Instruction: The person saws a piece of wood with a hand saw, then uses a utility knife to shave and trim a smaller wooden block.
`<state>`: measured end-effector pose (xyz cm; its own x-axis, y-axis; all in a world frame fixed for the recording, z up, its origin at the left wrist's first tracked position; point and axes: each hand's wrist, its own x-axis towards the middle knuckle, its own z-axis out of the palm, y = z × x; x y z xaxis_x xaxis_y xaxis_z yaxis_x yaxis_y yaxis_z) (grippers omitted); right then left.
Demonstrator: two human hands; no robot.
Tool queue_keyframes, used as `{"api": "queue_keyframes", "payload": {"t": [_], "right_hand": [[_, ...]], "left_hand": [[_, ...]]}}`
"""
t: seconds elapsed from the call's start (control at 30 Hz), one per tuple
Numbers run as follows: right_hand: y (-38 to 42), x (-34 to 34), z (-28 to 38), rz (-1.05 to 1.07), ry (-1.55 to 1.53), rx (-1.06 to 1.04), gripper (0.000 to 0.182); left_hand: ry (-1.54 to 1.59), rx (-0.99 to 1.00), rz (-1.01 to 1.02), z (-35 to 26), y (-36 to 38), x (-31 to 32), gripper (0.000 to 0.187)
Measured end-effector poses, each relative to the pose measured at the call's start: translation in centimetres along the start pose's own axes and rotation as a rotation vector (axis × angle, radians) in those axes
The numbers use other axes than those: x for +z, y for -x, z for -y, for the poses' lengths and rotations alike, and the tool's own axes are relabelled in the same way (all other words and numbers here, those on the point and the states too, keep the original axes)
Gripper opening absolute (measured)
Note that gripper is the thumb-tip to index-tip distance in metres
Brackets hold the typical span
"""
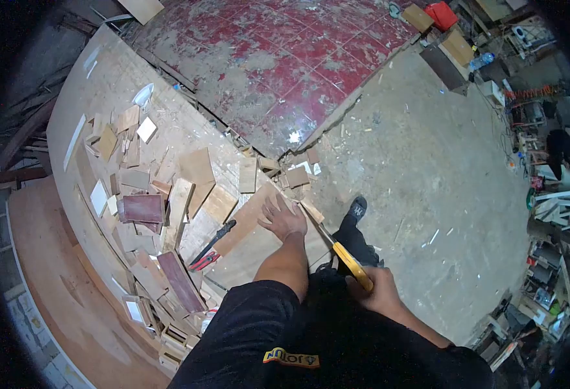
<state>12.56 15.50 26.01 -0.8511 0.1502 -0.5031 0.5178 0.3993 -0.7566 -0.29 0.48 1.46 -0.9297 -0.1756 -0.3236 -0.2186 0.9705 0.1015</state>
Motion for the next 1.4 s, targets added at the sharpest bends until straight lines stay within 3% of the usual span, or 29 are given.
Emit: {"api": "queue_keyframes", "payload": {"t": [0.03, 0.2, 0.27, 0.37, 0.5, 0.63, 0.7, 0.93, 1.0, 1.03, 1.1, 1.13, 1.2, 1.37, 1.4], "right_hand": [[0.2, -0.4, 0.3, 0.022, 0.135, 0.019, 0.018], [-9.1, 5.4, -1.6, -0.007, 0.131, 0.202, 0.042], [-9.9, 5.7, -1.4, -0.043, 0.144, 0.123, 0.042], [-7.4, 5.0, -2.7, 0.009, 0.139, 0.109, 0.042], [-0.8, -0.2, 0.7, 0.073, 0.023, 0.137, 0.04], [-4.9, 3.9, -3.4, 0.103, 0.013, 0.028, 0.037], [-8.2, 7.2, -3.5, -0.092, 0.171, 0.045, 0.032], [-3.1, 2.0, -2.4, 0.104, 0.065, 0.157, 0.035], [-0.1, 1.3, -2.4, 0.026, 0.11, -0.036, 0.034], [-0.6, 1.9, -3.3, 0.023, 0.113, -0.033, 0.034], [-2.6, 4.0, -5.4, -0.026, 0.272, -0.254, 0.028], [-3.9, 4.7, -4.4, -0.025, 0.271, -0.255, 0.028], [-6.6, 5.7, -2.4, -0.009, 0.019, 0.103, 0.032], [-5.1, 5.8, -5.6, -0.036, 0.006, 0.092, 0.034], [-3.7, 5.5, -5.8, -0.074, 0.026, -0.049, 0.033]], "left_hand": [[-0.004, -0.003, -0.005, -0.2, -0.2, -0.2, 0.062], [-0.005, -0.004, 0.02, 0.2, 0.2, -0.1, 0.064], [0.001, -0.013, 0.023, -0.2, -0.4, 0.0, 0.066], [0.007, 0.015, -0.012, -0.2, -0.6, 0.1, 0.063], [-0.012, 0.002, 0.003, 0.3, -0.1, 0.9, 0.063], [-0.026, -0.002, -0.004, 0.2, -0.4, 1.0, 0.064], [-0.015, -0.006, 0.015, 0.3, 0.0, 0.7, 0.064], [0.005, 0.018, -0.065, 0.0, -0.2, 0.7, 0.063], [0.012, 0.021, -0.045, 0.2, 0.0, 0.3, 0.062], [0.029, 0.011, -0.041, -0.1, -0.1, 0.1, 0.062], [0.024, 0.008, -0.042, -0.2, -0.2, 0.1, 0.061], [0.016, 0.006, -0.042, -0.2, -0.1, 0.1, 0.061], [-0.003, -0.002, -0.002, -0.2, 0.1, -0.3, 0.063], [-0.011, 0.048, -0.068, -0.2, 0.2, 0.3, 0.063], [-0.015, 0.038, -0.06, -0.4, 0.1, 0.2, 0.063]]}}
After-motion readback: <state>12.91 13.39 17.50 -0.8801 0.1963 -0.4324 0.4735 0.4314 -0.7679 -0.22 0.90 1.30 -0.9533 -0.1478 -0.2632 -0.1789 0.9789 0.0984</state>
